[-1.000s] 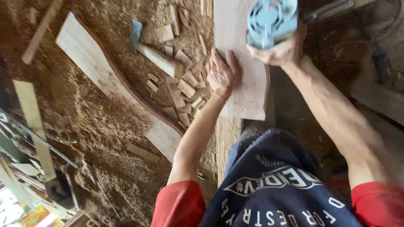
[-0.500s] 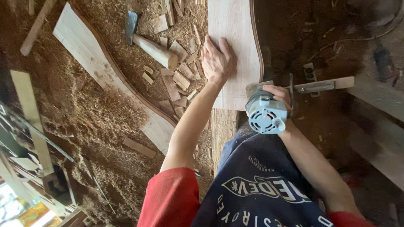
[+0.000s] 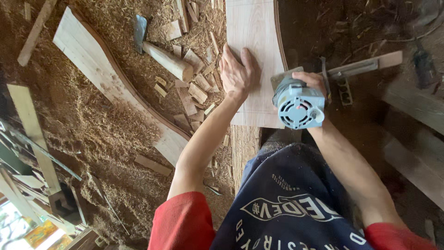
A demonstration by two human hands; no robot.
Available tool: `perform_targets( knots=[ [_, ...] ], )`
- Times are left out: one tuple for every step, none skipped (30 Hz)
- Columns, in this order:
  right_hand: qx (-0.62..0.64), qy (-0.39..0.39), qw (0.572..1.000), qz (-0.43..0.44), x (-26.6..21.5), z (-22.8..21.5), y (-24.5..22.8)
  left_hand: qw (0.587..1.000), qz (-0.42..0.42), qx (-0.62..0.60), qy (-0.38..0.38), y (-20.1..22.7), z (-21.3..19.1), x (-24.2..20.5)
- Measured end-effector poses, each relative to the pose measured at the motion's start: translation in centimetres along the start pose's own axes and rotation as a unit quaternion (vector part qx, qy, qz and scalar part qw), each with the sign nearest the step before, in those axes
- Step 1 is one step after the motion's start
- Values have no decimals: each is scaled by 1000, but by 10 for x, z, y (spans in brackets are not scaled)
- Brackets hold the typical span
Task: The person uses a handheld electric planer to smooth the surface of a curved wooden board. They then switch to a circular saw to cut the board along a marked line, making several passes to complete the cut.
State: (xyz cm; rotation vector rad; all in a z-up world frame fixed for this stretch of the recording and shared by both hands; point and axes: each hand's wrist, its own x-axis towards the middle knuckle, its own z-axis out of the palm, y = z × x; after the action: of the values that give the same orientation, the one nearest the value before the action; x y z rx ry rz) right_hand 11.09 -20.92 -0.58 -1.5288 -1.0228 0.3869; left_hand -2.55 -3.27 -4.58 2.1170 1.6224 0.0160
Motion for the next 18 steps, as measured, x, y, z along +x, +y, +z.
perform_targets(
  knots=[
    [-4,-4,1000,-1,2,2,7,1000,5,9,-6,-1,1,1],
    [-6,-12,1000,-1,6,3,16,1000,2,5,-1,-2,1,0],
    [-7,-19,1000,0,9,5,23,1000,0,1,4,-1,2,-1],
    [-10,-26,1000,0,16,9,33,1000,-2,-2,9,0,1,-1],
    [-10,-33,999,-1,21,12,40,1000,-8,-1,9,2,-1,-2],
    [-12,-37,999,-4,30,14,49,1000,-10,-1,9,5,-3,-1],
    [-15,-38,999,-8,35,16,53,1000,-12,-2,10,7,-5,-2],
    [-19,-38,999,-17,43,17,58,1000,-11,3,9,11,-7,-1],
    [-22,-38,999,-24,50,18,61,1000,-10,7,9,14,-9,-2],
    [-27,-35,999,-31,51,18,60,1000,-11,13,8,15,-11,-4],
    [-28,-33,998,-36,55,19,61,1000,-10,8,9,16,-12,-3],
    [-30,-34,998,-38,56,20,62,1000,-10,3,10,16,-12,-3],
    [-30,-33,998,-44,59,21,63,1000,-11,-2,11,16,-12,-4],
    [-31,-32,998,-48,62,22,64,1000,-10,-2,15,16,-11,-4],
    [-31,-32,998,-52,65,23,66,1000,-10,-3,18,17,-10,-2],
    [-31,-31,997,-57,68,25,67,1000,-9,-3,21,16,-10,-2],
    [-32,-29,997,-60,71,26,67,1000,-14,-1,16,15,-9,-3],
    [-33,-28,997,-65,74,27,68,1000,-17,0,12,15,-9,-4]
  ],
)
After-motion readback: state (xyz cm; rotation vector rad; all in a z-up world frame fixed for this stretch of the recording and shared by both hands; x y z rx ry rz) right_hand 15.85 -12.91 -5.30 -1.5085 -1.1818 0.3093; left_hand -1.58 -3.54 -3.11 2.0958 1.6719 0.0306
